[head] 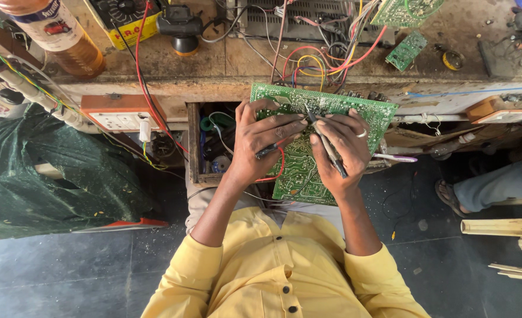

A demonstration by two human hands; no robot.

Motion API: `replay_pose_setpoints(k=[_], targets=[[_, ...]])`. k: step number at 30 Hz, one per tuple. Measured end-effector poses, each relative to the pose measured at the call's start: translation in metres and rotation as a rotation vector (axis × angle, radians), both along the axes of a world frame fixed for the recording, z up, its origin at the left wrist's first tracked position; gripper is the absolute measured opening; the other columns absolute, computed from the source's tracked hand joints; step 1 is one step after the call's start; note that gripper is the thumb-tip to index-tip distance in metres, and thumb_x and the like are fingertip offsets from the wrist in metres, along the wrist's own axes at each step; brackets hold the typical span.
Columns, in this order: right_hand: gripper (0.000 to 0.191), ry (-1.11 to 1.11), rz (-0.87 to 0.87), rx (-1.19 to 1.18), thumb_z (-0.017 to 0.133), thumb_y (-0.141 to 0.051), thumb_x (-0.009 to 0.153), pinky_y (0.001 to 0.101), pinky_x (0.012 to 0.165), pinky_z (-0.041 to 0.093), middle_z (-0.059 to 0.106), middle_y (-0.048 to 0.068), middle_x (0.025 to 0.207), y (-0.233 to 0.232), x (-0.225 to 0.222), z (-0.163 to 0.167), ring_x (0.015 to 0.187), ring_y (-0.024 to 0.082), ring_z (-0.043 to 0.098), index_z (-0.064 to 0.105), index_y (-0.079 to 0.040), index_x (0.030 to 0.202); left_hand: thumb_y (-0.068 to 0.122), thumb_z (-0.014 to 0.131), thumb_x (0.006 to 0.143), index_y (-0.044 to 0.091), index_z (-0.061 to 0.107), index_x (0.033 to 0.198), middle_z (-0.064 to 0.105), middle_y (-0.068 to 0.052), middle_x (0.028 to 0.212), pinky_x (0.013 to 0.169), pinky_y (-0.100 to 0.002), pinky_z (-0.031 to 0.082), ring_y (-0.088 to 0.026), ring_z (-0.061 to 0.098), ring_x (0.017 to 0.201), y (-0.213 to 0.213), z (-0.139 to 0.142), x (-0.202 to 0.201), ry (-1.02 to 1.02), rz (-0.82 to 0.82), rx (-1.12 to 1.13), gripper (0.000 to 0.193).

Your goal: The person holds a green circuit board on their lap and probes its components with multimeter test leads, repositioning the probes across different points on the board. They also use a soldering iron on the board while continuing to test with the other hand.

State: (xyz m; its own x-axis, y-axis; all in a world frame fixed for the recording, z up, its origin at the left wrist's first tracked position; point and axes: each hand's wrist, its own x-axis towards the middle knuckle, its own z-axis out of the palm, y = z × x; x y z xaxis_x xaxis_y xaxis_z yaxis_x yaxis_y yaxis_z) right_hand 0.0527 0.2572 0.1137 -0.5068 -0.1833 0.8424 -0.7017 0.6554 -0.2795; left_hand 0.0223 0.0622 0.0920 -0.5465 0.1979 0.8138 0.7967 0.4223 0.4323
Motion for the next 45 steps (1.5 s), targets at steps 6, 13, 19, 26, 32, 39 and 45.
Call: replay_pose_setpoints(k=[6, 13, 19, 26, 32, 39, 45], targets=[[0.025, -0.010, 0.001, -0.015, 0.077, -0.001, 0.096, 0.0525, 0.120, 0.041, 0.075, 0.012, 0.116, 0.001, 0.000, -0.002, 0.114, 0.030, 0.068, 0.068, -0.003, 0.119, 0.016, 0.080, 0.087, 0.025, 0.077, 0.120, 0.073, 0.008, 0.125, 0.111, -0.046, 0.036, -0.025, 0.055, 0.123, 0.000, 0.000, 0.000, -0.009, -0.004, -0.006, 0.035], [0.025, 0.000, 0.010, -0.004, 0.077, -0.003, 0.096, 0.0528, 0.119, 0.041, 0.074, 0.012, 0.116, 0.002, -0.001, -0.002, 0.113, 0.031, 0.068, 0.068, -0.002, 0.120, 0.016, 0.080, 0.088, 0.025, 0.077, 0.120, 0.073, 0.008, 0.126, 0.111, -0.046, 0.036, -0.024, 0.055, 0.123, 0.000, 0.001, 0.000, -0.009, -0.008, -0.001, 0.033], [0.024, -0.004, 0.010, -0.044, 0.076, -0.003, 0.097, 0.0530, 0.120, 0.042, 0.074, 0.012, 0.116, 0.000, 0.000, -0.004, 0.114, 0.031, 0.068, 0.068, -0.002, 0.119, 0.016, 0.081, 0.087, 0.025, 0.077, 0.120, 0.073, 0.008, 0.125, 0.111, -0.046, 0.036, -0.024, 0.055, 0.123, -0.001, 0.001, 0.001, -0.010, -0.009, 0.003, 0.034], [0.022, -0.003, 0.030, -0.075, 0.075, -0.003, 0.095, 0.0538, 0.120, 0.042, 0.074, 0.012, 0.112, 0.000, 0.000, -0.004, 0.112, 0.031, 0.068, 0.068, -0.002, 0.116, 0.016, 0.081, 0.086, 0.025, 0.077, 0.120, 0.073, 0.008, 0.124, 0.112, -0.047, 0.036, -0.024, 0.055, 0.123, -0.001, 0.001, 0.001, -0.006, -0.004, 0.002, 0.035], [0.023, -0.013, 0.007, -0.030, 0.076, -0.002, 0.096, 0.0524, 0.119, 0.041, 0.074, 0.013, 0.115, 0.000, 0.001, -0.002, 0.113, 0.031, 0.069, 0.068, -0.002, 0.118, 0.016, 0.081, 0.086, 0.025, 0.077, 0.121, 0.073, 0.008, 0.126, 0.110, -0.047, 0.036, -0.025, 0.054, 0.123, -0.001, 0.001, 0.001, -0.006, -0.012, -0.004, 0.036], [0.028, -0.004, -0.022, 0.028, 0.078, -0.001, 0.095, 0.0520, 0.118, 0.041, 0.074, 0.012, 0.118, -0.003, 0.002, -0.005, 0.114, 0.031, 0.067, 0.068, -0.003, 0.122, 0.016, 0.081, 0.086, 0.025, 0.076, 0.121, 0.073, 0.008, 0.127, 0.110, -0.047, 0.037, -0.025, 0.055, 0.123, -0.006, -0.004, 0.002, 0.025, -0.002, 0.002, 0.037], [0.027, 0.004, -0.008, 0.026, 0.078, -0.001, 0.097, 0.0525, 0.120, 0.042, 0.073, 0.011, 0.118, -0.009, 0.001, -0.003, 0.117, 0.032, 0.066, 0.069, -0.003, 0.122, 0.019, 0.080, 0.085, 0.026, 0.075, 0.123, 0.072, 0.009, 0.126, 0.112, -0.046, 0.037, -0.025, 0.056, 0.125, -0.011, -0.001, 0.002, 0.002, 0.004, 0.023, 0.039]])
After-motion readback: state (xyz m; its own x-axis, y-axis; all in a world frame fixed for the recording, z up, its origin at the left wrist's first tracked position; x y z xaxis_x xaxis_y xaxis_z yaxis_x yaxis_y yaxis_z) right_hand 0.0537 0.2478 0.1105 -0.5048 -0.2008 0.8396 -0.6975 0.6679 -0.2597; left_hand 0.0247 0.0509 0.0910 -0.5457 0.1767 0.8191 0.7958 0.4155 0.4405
